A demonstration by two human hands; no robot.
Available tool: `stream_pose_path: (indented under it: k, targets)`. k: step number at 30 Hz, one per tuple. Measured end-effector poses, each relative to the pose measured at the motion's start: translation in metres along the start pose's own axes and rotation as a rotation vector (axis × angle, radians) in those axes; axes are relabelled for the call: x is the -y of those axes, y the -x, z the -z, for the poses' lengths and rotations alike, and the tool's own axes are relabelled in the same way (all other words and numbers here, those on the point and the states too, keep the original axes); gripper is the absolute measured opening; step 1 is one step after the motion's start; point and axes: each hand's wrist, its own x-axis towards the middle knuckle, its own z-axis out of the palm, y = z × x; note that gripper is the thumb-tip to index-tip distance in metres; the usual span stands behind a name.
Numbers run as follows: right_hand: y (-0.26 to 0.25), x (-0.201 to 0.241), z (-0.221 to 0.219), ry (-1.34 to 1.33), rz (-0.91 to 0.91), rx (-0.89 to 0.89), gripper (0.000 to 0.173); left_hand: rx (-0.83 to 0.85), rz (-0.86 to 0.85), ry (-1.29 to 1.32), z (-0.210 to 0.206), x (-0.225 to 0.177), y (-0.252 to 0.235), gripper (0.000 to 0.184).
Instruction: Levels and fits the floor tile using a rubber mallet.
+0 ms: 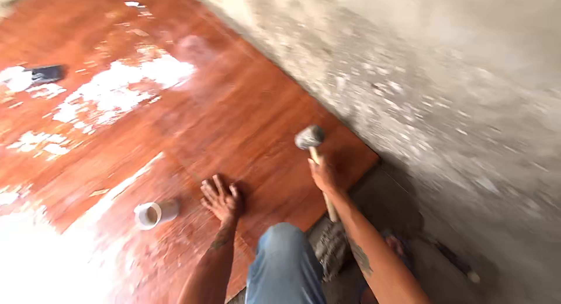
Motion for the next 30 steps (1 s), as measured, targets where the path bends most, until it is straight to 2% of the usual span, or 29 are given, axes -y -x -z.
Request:
stream_pose_path:
  k: [2,5,9,11,14,16,18,21,25,30]
  targets:
    - [-0.001,-0.003,0.0,0.007,0.021,0.048,0.053,0.063,0.029,0.02,0.004,0.001,-0.002,0.074]
    - [0.01,-0.028,-0.009,-0.157,0.054,0.042,0.055,0.13,0.067,0.035,0.008,-0.003,-0.005,0.078]
    - [0.036,-0.031,-0.02,-0.121,0.109,-0.03,0.055,0.226,0.27,0.086,0.026,-0.029,-0.038,0.083]
    - [0.042,-0.026,-0.024,-0.056,0.193,-0.098,0.052,0.204,0.374,0.146,0.022,-0.042,-0.067,0.084]
    - [0.034,-0.019,-0.029,0.013,0.26,-0.175,0.046,0.098,0.456,0.153,-0.006,-0.046,-0.109,0.09]
    - [0.024,-0.007,-0.03,0.028,0.265,-0.181,0.045,0.071,0.522,0.139,-0.019,-0.046,-0.13,0.097]
    - [0.011,0.005,-0.034,0.01,0.299,-0.187,0.053,0.054,0.572,0.138,-0.023,-0.047,-0.14,0.102]
    - [-0.01,0.026,-0.036,0.004,0.372,-0.2,0.063,0.046,0.568,0.129,-0.023,-0.049,-0.142,0.1]
    - [-0.03,0.059,-0.046,0.037,0.43,-0.199,0.056,0.026,0.49,0.075,-0.016,-0.044,-0.151,0.092]
    - [-0.053,0.104,-0.052,0.086,0.382,-0.107,0.055,0.024,0.538,0.071,-0.018,-0.044,-0.153,0.098]
